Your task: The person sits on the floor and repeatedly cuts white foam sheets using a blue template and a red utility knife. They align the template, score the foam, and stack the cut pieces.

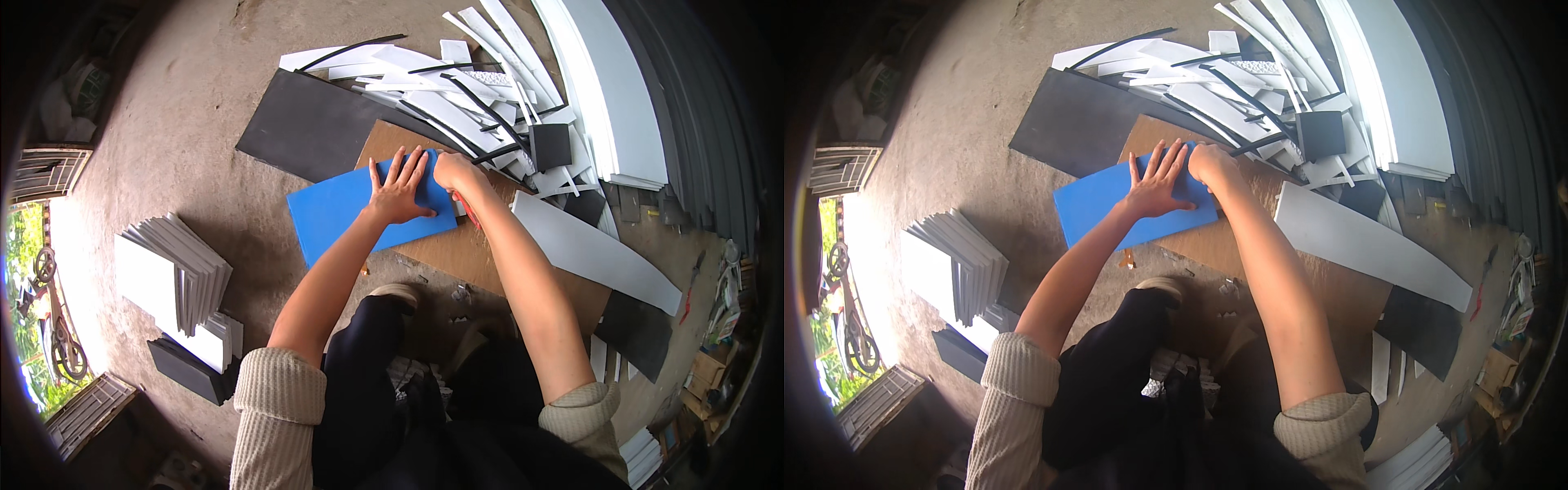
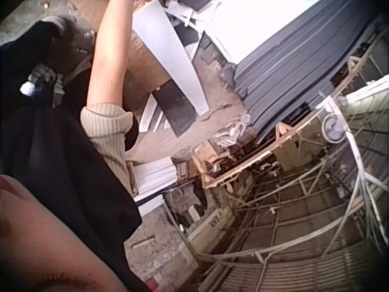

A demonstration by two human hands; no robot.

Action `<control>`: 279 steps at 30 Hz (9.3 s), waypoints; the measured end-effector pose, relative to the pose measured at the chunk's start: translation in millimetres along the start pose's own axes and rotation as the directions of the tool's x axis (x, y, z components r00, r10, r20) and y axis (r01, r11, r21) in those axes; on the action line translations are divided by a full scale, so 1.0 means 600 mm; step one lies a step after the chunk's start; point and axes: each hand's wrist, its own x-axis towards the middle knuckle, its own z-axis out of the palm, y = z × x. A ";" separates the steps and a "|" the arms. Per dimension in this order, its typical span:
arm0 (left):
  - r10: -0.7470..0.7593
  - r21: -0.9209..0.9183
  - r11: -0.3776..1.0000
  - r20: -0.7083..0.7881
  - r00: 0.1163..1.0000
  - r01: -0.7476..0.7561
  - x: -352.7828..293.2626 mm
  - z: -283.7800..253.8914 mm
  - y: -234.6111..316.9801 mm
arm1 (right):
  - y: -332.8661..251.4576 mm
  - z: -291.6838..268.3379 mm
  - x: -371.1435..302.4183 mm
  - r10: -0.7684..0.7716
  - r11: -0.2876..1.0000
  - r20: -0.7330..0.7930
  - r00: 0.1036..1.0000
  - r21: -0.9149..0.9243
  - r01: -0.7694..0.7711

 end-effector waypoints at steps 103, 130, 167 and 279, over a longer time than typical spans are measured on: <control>0.016 -0.371 0.928 -0.064 0.998 -0.039 0.055 -0.071 -0.031 | 0.191 0.097 -0.096 -0.043 0.997 -0.805 0.591 0.005 0.080; 0.210 -0.229 0.842 -0.694 0.688 -0.488 -0.280 -0.414 0.120 | 0.084 -0.192 -0.378 -0.153 0.038 -0.861 0.485 0.486 0.873; -0.331 -0.888 0.213 -0.458 0.825 -0.408 -0.222 -0.323 0.025 | 0.041 -0.116 -0.272 -0.145 -0.155 -0.677 0.722 0.736 0.659; -0.896 -0.668 0.187 -0.416 -0.153 0.720 -0.928 0.101 -0.324 | -0.567 0.640 -0.368 -0.760 0.626 0.248 0.601 0.525 0.576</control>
